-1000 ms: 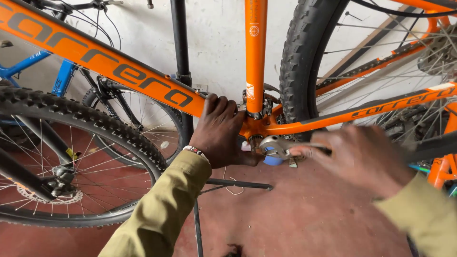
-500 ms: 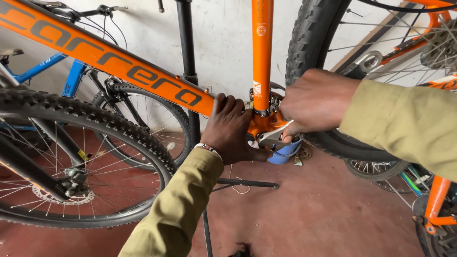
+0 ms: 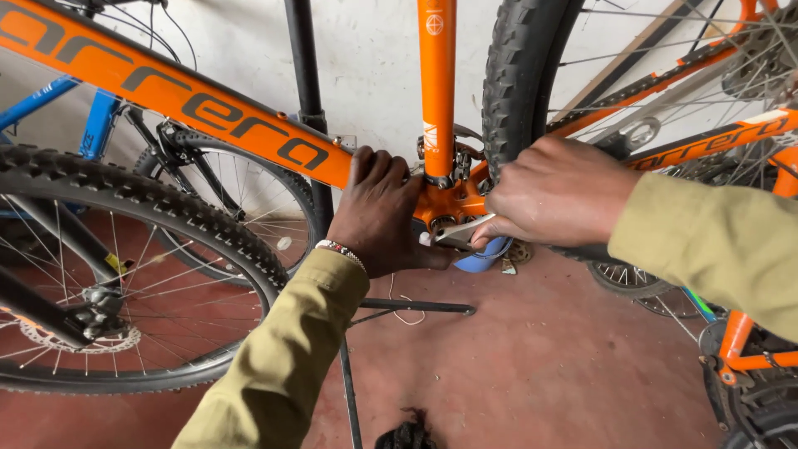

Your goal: Tightening the bottom bracket of a bicycle using an adjustable wrench while the bike is secured on a repair stand.

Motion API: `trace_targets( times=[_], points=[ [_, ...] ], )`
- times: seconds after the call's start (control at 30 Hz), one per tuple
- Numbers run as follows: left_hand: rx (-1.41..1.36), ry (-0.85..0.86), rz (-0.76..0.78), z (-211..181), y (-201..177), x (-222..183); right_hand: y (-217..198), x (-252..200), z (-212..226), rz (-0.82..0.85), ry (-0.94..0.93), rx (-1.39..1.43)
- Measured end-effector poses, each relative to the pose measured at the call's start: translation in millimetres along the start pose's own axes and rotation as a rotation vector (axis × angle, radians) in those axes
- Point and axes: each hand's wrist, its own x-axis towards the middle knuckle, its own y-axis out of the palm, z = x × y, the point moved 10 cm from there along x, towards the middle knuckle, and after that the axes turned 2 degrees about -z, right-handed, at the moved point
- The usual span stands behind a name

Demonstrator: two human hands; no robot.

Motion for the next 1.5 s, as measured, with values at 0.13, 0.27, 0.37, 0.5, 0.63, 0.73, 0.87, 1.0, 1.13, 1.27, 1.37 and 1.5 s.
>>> trace_targets(
  times=[0.13,0.27,0.37,0.5,0.63,0.73,0.87,1.0,1.13,1.27,1.37,1.5],
  points=[
    [-0.014,-0.016,0.061,3,7,1,-1,-7,-8,0.041,0.133,0.071],
    [-0.055,0.048,0.056,-4,1,3,18,-21,-15,-0.228,0.243,0.046],
    [-0.034,0.046,0.098,-2,7,1,43,-42,-13,-0.396,0.428,0.006],
    [-0.042,0.020,0.163,1,13,3,115,-35,29,-0.676,0.490,0.596],
    [-0.022,-0.002,0.167,-1,17,4,201,2,89,-1.110,0.942,1.723],
    [-0.002,-0.006,0.193,2,17,5,187,51,141,-1.315,1.160,2.497],
    [-0.051,-0.023,0.179,-2,17,6,131,58,162,-1.107,1.389,2.878],
    [-0.015,0.009,0.197,2,16,4,127,50,169,-1.212,1.249,2.900],
    [0.004,0.046,0.213,-1,21,-1,177,15,218,-0.938,1.434,2.785],
    [-0.028,0.105,0.084,-8,1,0,215,-37,215,-0.656,1.495,2.378],
    [-0.002,0.117,0.161,-8,5,-2,292,-62,207,0.014,1.474,2.778],
    [-0.043,0.124,0.150,-8,5,-3,120,-100,37,-0.745,0.807,1.440]
  ],
)
